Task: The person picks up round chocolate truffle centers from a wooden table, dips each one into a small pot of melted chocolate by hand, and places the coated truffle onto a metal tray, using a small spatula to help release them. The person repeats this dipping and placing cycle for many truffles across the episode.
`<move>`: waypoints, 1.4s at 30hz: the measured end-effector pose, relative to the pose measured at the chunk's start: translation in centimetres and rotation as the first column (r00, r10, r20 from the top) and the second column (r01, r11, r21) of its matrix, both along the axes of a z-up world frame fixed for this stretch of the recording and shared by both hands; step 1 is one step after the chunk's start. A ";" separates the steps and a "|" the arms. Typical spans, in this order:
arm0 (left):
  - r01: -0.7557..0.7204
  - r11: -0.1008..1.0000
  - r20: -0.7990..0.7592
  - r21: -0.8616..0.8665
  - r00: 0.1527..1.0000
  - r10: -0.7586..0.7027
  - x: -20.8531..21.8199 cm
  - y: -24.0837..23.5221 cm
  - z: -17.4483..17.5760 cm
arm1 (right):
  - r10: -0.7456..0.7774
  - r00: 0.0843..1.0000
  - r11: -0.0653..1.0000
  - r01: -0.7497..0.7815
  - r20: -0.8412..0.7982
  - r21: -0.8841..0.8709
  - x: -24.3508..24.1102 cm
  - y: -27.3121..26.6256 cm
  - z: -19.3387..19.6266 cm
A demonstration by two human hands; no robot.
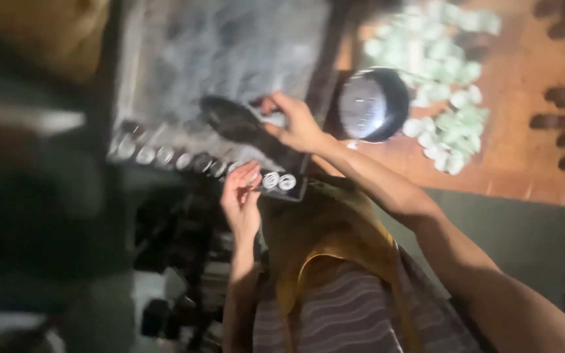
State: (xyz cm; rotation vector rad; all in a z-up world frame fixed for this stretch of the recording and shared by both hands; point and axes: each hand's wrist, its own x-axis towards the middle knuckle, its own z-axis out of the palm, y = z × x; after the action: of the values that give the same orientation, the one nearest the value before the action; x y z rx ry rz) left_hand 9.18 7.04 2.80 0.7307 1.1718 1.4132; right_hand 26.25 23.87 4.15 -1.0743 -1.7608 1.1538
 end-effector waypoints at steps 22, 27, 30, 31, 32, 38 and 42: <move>0.640 0.744 -0.948 -0.192 -0.317 0.028 44.1 15.3 -14.5 | -0.805 0.589 0.586 0.776 -0.063 -0.234 51.4 -13.1 -5.6; 0.620 0.755 -0.972 -0.213 -0.216 -0.097 43.2 15.1 -12.0 | -0.693 0.720 0.702 0.686 0.035 -0.193 51.8 -4.8 -6.6; 0.646 0.734 -0.965 -0.212 -0.018 -0.263 42.4 13.6 -8.4 | -0.580 0.781 0.805 0.593 0.233 0.018 51.3 -0.1 -8.1; 0.668 0.723 -0.935 -0.175 0.117 -0.335 42.4 13.5 -6.9 | -0.542 0.769 0.840 0.495 0.340 0.220 51.5 1.9 -8.7; 0.667 0.728 -0.940 -0.159 0.123 -0.318 42.0 13.1 -5.7 | -0.545 0.769 0.838 0.491 0.334 0.237 51.1 3.0 -9.2; 0.690 0.721 -0.882 0.062 0.376 -0.284 38.8 11.4 0.0 | -0.395 0.682 0.852 0.523 0.616 -0.032 49.4 7.1 -11.4; 0.578 0.803 -0.812 0.144 0.532 -0.238 35.4 11.4 4.3 | -0.523 0.719 0.774 0.625 0.458 -0.099 50.2 7.2 -11.3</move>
State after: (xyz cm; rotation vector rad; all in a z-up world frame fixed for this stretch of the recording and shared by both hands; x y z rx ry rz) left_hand 44.60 18.39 7.14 1.9352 1.1908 0.9032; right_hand 76.43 31.07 -7.16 -1.9753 -1.3955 0.7850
